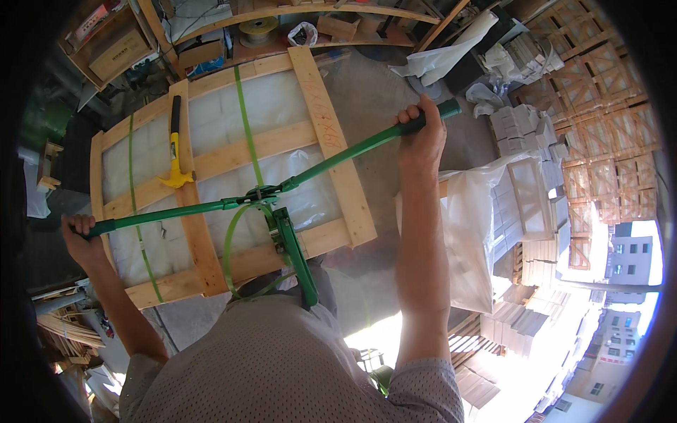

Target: The person secures a wooden crate with green plastic straps. They thread the straps through a hand tensioner, pull them tight, and fasten them across the crate. The person repeats this process for multiple straps to fully secure the crate.

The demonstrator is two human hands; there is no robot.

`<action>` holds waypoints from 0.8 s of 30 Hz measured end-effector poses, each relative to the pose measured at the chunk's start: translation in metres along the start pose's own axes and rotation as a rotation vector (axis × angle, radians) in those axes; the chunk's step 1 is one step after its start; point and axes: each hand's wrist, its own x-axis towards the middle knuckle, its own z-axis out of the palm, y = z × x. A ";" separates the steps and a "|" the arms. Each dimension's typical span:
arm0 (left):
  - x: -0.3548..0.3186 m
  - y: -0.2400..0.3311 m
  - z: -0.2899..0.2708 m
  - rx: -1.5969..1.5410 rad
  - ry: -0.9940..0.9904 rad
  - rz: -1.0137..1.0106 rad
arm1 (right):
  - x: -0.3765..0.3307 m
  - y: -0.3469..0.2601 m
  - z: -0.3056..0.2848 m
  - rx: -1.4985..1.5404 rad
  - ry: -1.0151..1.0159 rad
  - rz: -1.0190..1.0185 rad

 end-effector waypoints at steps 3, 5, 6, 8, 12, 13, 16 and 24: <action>0.004 0.002 -0.002 -0.095 0.010 -0.066 | 0.005 -0.020 -0.004 0.081 -0.129 0.012; 0.007 0.002 -0.007 -0.104 0.018 -0.069 | 0.012 -0.039 -0.006 0.193 -0.219 -0.038; 0.010 0.002 -0.010 -0.101 0.016 -0.065 | 0.015 -0.046 -0.008 0.167 -0.249 -0.068; 0.018 -0.002 -0.016 -0.096 0.008 -0.046 | 0.025 -0.058 -0.012 0.220 -0.409 0.069; 0.033 -0.010 -0.033 -0.086 0.018 -0.021 | 0.053 -0.068 -0.017 0.183 -0.776 0.298; 0.036 -0.010 -0.037 -0.068 0.045 -0.006 | 0.057 -0.069 -0.018 0.156 -0.859 0.333; 0.041 -0.012 -0.044 -0.072 0.113 -0.002 | 0.065 -0.073 -0.019 0.017 -0.963 0.375; 0.035 -0.014 -0.032 -0.082 0.310 0.001 | 0.060 -0.078 -0.008 -0.067 -1.000 0.405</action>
